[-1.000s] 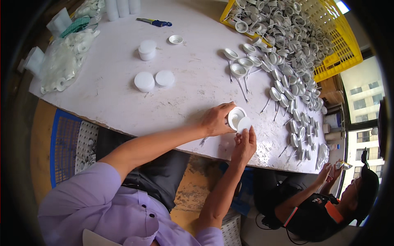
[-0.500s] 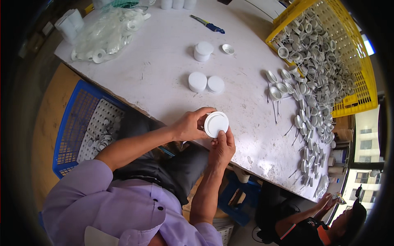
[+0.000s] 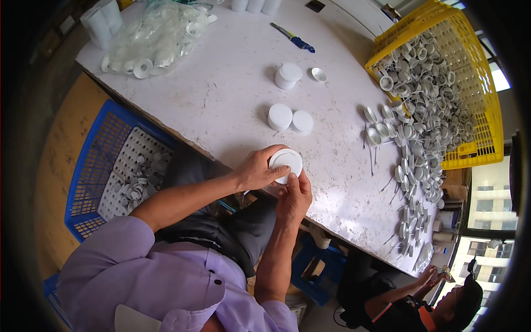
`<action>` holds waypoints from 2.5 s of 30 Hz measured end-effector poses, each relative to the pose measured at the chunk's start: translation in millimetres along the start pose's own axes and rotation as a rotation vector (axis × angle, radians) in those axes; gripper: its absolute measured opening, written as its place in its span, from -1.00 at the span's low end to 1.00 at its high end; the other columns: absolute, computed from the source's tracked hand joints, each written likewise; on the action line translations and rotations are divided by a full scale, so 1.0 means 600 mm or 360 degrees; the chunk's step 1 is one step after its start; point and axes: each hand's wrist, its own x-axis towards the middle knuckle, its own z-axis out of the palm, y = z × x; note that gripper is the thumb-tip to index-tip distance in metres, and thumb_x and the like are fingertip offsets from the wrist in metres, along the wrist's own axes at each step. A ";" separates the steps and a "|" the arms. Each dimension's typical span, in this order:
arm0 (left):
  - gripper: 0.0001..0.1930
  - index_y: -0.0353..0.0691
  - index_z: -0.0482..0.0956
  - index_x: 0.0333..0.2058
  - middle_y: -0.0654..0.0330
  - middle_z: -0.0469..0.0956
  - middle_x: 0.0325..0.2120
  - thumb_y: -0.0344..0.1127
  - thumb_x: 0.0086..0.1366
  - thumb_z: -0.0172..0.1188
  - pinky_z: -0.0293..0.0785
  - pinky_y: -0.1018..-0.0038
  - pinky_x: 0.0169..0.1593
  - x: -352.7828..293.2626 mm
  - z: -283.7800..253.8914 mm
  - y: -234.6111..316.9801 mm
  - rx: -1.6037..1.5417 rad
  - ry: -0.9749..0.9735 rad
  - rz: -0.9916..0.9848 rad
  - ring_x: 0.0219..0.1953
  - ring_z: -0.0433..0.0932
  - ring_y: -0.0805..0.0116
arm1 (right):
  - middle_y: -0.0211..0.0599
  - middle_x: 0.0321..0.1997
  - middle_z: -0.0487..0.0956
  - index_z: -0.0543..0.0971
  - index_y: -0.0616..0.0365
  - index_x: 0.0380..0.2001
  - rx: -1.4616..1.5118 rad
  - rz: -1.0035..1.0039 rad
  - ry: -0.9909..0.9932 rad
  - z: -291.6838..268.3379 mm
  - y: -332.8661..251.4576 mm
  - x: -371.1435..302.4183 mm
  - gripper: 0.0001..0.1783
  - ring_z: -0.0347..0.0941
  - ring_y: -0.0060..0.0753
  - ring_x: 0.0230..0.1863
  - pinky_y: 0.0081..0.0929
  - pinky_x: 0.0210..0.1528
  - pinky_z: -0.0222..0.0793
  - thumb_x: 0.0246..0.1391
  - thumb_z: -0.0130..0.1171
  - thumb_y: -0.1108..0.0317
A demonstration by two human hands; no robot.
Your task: The person assembles small light fixtures by hand, joining plastic covers, LED units, and plastic housings at a workshop table.
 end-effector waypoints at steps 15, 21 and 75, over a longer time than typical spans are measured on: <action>-0.55 -0.35 0.32 0.03 0.01 0.53 -0.20 -0.25 0.21 0.12 0.46 0.42 -0.11 -0.006 -0.003 0.002 0.0108 0.0044 -0.0033 -0.16 0.53 0.31 | -0.35 -0.33 0.55 0.48 0.23 -0.16 -0.0082 0.0016 -0.0001 0.002 0.003 0.008 -0.71 0.43 -0.65 -0.48 -0.79 -0.63 0.27 0.00 0.21 0.45; -0.55 -0.35 0.32 0.03 0.00 0.54 -0.23 -0.26 0.21 0.11 0.47 0.41 -0.12 -0.009 -0.005 0.005 0.0138 0.0075 -0.0014 -0.18 0.54 0.30 | -0.34 -0.35 0.55 0.47 0.24 -0.18 -0.0064 0.0024 0.0000 0.007 0.004 0.007 -0.73 0.43 -0.64 -0.50 -0.78 -0.64 0.29 0.01 0.19 0.49; -0.82 -0.38 0.52 -0.27 0.06 0.60 -0.44 -0.37 0.20 0.14 0.42 0.63 -0.57 -0.327 -0.309 -0.169 -0.0343 0.0851 -0.0882 -0.48 0.59 0.45 | -0.48 -0.50 0.34 0.38 0.08 -0.41 0.0034 0.0122 0.0040 0.088 -0.003 0.117 -0.86 0.27 -0.64 -0.54 -0.75 -0.55 0.22 0.14 0.06 0.29</action>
